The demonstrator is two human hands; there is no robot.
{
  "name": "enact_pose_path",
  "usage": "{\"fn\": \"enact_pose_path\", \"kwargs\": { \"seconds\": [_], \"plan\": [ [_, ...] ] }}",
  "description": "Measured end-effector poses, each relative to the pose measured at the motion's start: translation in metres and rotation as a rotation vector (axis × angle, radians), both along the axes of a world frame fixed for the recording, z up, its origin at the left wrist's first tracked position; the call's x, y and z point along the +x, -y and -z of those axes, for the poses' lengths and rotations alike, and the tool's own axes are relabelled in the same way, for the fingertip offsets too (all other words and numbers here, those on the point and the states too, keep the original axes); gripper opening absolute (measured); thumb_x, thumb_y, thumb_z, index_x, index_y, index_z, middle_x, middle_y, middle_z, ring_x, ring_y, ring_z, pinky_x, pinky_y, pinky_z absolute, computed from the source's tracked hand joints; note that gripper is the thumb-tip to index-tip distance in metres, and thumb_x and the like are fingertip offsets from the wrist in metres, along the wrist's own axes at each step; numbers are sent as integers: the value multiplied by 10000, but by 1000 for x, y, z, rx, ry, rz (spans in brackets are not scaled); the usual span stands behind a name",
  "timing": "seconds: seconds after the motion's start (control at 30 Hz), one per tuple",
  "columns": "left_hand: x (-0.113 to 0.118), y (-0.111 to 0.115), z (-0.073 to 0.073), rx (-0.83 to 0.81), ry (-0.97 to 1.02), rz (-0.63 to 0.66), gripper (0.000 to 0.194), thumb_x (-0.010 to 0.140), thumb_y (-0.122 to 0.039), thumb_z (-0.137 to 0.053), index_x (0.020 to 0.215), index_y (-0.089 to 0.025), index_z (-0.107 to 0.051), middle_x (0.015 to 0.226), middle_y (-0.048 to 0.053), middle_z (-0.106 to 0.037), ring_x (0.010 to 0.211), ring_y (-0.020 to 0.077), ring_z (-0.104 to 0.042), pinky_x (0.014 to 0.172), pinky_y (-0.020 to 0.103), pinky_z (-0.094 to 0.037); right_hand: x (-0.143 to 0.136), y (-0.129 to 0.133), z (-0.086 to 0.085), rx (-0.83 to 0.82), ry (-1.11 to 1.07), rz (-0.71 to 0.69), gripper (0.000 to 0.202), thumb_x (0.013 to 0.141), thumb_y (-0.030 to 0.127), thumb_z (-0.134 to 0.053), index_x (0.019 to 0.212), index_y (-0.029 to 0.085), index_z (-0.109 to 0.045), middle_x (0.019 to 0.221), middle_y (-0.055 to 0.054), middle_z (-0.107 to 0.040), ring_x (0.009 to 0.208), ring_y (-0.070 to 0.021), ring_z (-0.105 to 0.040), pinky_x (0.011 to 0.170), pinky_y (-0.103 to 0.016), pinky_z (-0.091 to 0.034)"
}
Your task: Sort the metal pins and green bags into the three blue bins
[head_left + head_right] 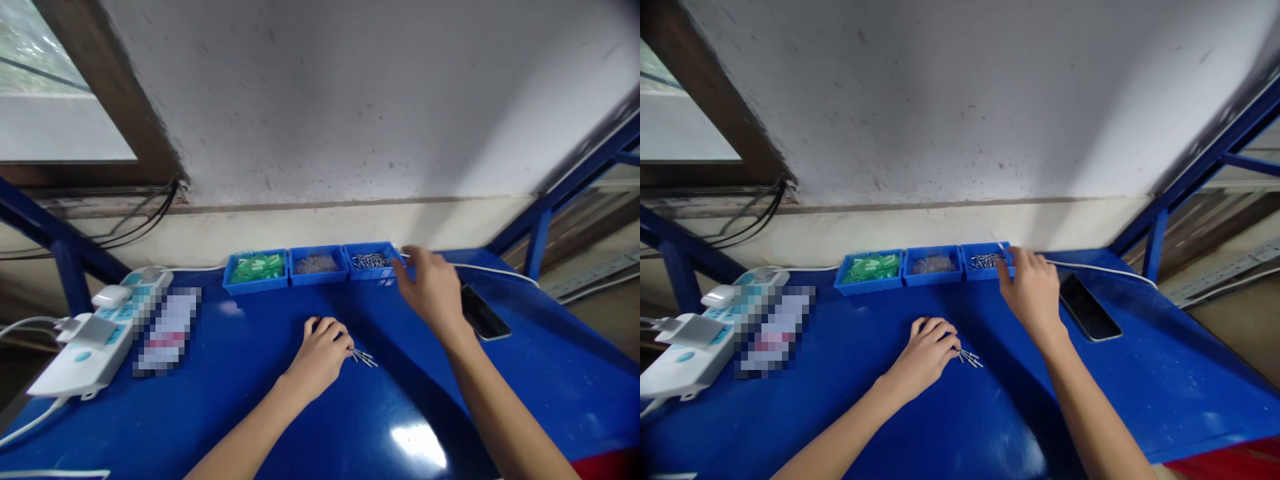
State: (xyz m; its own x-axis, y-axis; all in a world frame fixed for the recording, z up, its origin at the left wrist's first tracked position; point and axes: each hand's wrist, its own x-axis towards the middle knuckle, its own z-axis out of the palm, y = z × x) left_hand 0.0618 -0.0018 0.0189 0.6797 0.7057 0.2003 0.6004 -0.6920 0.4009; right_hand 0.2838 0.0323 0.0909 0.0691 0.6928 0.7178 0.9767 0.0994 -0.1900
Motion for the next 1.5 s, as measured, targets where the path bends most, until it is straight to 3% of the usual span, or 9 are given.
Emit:
{"fn": "enact_pose_path", "kwargs": {
  "seconds": [0.2,0.33,0.47,0.63,0.77,0.97,1.07,1.3,1.5],
  "plan": [
    [-14,-6,5,-20,10,-113,88,906,-179,-480,844,-191,-543,891,12,-603,928,192,-499,881,410,-288,-43,34,49,-511,48,-523,187,885,283,-469,988,187,-592,904,-72,-627,829,-204,-559,732,-345,-425],
    [-18,-9,1,-129,145,-169,144,929,-209,-431,822,-198,-527,858,-5,-611,873,169,-507,820,343,-330,-61,50,59,-506,135,-618,162,893,212,-431,899,174,-589,812,-62,-599,763,-197,-517,676,-336,-397],
    [-15,-9,-1,-109,207,-310,136,925,-289,-440,904,-208,-547,884,8,-619,894,187,-516,808,349,-341,-49,41,39,-306,152,-652,148,881,209,-456,839,171,-593,762,-51,-595,709,-172,-500,641,-314,-371],
    [-15,-6,7,12,19,-443,170,858,-345,-540,951,-207,-572,944,49,-613,936,253,-508,820,420,-321,-10,5,6,169,-12,-299,110,841,224,-506,806,171,-595,717,-55,-599,692,-169,-510,669,-319,-389],
    [-17,-8,13,-30,31,-328,191,882,-127,-417,987,-216,-550,956,44,-609,909,226,-517,781,388,-358,-4,-10,13,-58,50,-6,270,856,336,-491,994,136,-609,830,-118,-624,796,-240,-538,693,-365,-401],
    [-15,-10,16,-279,432,-219,209,881,-161,-447,1081,-216,-474,941,42,-580,878,175,-555,805,333,-436,-49,34,58,-407,74,-577,221,901,259,-435,1072,181,-552,945,-81,-607,820,-199,-550,706,-332,-418],
    [-11,-9,14,-415,594,-196,221,877,-178,-459,1094,-220,-459,926,27,-591,833,145,-573,782,292,-452,-58,45,65,-413,167,-662,185,918,211,-402,980,159,-569,863,-70,-603,739,-183,-530,653,-322,-387],
    [-6,-5,7,-480,630,-279,138,886,-267,-470,997,-196,-510,833,12,-601,779,147,-580,725,276,-446,-44,37,42,-239,271,-683,152,907,188,-439,916,159,-588,763,-40,-608,682,-147,-517,608,-296,-344],
    [-2,1,-1,-242,342,-202,137,867,-271,-527,987,-228,-577,920,29,-572,893,192,-530,802,357,-394,-6,23,-10,482,-20,-308,131,801,129,-549,921,175,-576,752,-25,-609,680,-137,-553,625,-267,-416]
  ]
}}
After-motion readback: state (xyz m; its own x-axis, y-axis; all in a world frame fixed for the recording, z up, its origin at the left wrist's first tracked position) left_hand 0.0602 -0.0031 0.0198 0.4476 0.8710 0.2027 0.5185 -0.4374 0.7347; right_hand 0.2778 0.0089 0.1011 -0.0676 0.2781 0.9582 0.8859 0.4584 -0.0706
